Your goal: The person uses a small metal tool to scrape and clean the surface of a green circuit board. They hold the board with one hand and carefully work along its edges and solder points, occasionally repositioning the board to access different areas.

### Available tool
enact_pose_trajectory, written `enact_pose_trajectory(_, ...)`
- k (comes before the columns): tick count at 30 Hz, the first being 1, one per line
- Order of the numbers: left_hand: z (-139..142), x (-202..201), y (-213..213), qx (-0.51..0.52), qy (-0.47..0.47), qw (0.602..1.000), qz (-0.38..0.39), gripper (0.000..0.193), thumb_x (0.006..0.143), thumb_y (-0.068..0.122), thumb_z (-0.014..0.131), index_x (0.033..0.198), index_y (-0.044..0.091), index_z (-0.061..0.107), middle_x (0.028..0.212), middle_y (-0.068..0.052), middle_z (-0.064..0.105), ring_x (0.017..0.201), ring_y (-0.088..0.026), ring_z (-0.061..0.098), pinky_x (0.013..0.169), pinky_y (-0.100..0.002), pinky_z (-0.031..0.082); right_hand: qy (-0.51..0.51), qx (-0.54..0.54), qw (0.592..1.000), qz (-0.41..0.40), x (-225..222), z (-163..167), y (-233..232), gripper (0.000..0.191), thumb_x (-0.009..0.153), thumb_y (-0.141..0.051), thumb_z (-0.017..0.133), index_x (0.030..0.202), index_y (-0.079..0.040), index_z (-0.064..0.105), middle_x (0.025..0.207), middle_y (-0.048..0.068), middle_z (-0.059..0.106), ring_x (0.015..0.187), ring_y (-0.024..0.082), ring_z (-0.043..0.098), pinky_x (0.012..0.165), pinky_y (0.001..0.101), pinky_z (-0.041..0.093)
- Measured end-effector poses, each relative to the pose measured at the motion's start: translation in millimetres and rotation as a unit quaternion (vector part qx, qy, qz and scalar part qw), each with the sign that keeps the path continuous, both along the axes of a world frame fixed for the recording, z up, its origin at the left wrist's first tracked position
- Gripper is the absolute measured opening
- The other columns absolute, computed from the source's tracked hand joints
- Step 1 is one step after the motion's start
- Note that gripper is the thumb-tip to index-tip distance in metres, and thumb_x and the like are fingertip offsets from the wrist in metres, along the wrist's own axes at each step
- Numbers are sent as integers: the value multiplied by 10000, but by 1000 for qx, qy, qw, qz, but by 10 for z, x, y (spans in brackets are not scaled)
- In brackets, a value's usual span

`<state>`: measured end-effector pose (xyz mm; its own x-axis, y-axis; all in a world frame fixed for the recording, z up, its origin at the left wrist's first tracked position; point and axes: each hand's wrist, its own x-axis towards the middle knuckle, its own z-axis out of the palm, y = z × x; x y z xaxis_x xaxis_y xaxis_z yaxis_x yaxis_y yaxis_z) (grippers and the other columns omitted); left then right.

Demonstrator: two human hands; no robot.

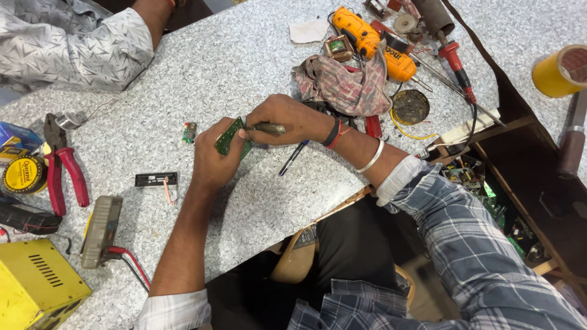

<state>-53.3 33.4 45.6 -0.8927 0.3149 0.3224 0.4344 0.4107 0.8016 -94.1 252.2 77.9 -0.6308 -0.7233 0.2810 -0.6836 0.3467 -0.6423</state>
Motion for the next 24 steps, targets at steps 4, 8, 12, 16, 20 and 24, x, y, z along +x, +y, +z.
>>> enact_pose_trajectory(4, -17, -12, -4, -3, 1, 1000, -4, 253, 1044, 232, 603, 905, 21, 602, 712, -97, 579, 639, -218, 569, 593, -390, 440, -5, 10, 1000, -5, 3, -13, 1, 380, 995, -329, 645, 730, -58, 625, 600, 114, 599, 566, 314, 636, 546, 427, 462)
enact_pose_trajectory(8, -28, -17, -13, -2, 22, 1000, -10, 265, 1055, 245, 601, 922, 15, 599, 731, -103, 583, 651, -221, 573, 609, -393, 447, 6, 6, 1000, -2, -2, -14, 10, 370, 1003, -324, 647, 748, -55, 626, 610, 119, 602, 576, 327, 635, 555, 436, 459)
enact_pose_trajectory(12, -45, -21, -24, -13, 16, 1000, -3, 288, 1056, 261, 597, 906, 14, 591, 724, -113, 575, 646, -233, 568, 605, -399, 443, 9, 6, 1000, -8, 2, -12, -6, 358, 994, -324, 653, 753, -59, 637, 617, 119, 613, 579, 330, 639, 553, 436, 464)
enact_pose_trajectory(16, -73, -21, -34, -10, 32, 999, -9, 296, 1069, 271, 588, 924, 13, 594, 740, -107, 575, 661, -221, 567, 619, -392, 448, 4, 3, 1000, -4, 10, -1, 1, 351, 997, -325, 653, 765, -61, 647, 622, 118, 618, 579, 328, 640, 553, 435, 464)
enact_pose_trajectory(20, -94, -46, -21, -19, -6, 1000, -4, 297, 1062, 285, 573, 900, 39, 614, 711, -79, 584, 632, -191, 566, 577, -378, 439, -4, 2, 1000, -9, 18, 5, 5, 348, 1000, -325, 653, 772, -61, 652, 620, 117, 618, 570, 320, 637, 549, 430, 461)
enact_pose_trajectory(24, -76, -37, -24, -12, -7, 1000, -1, 300, 1061, 287, 580, 909, 32, 616, 714, -80, 586, 637, -188, 571, 580, -378, 440, -2, 1, 1000, -8, 7, 8, 4, 363, 1000, -324, 653, 756, -55, 639, 612, 112, 615, 558, 304, 638, 547, 424, 462)
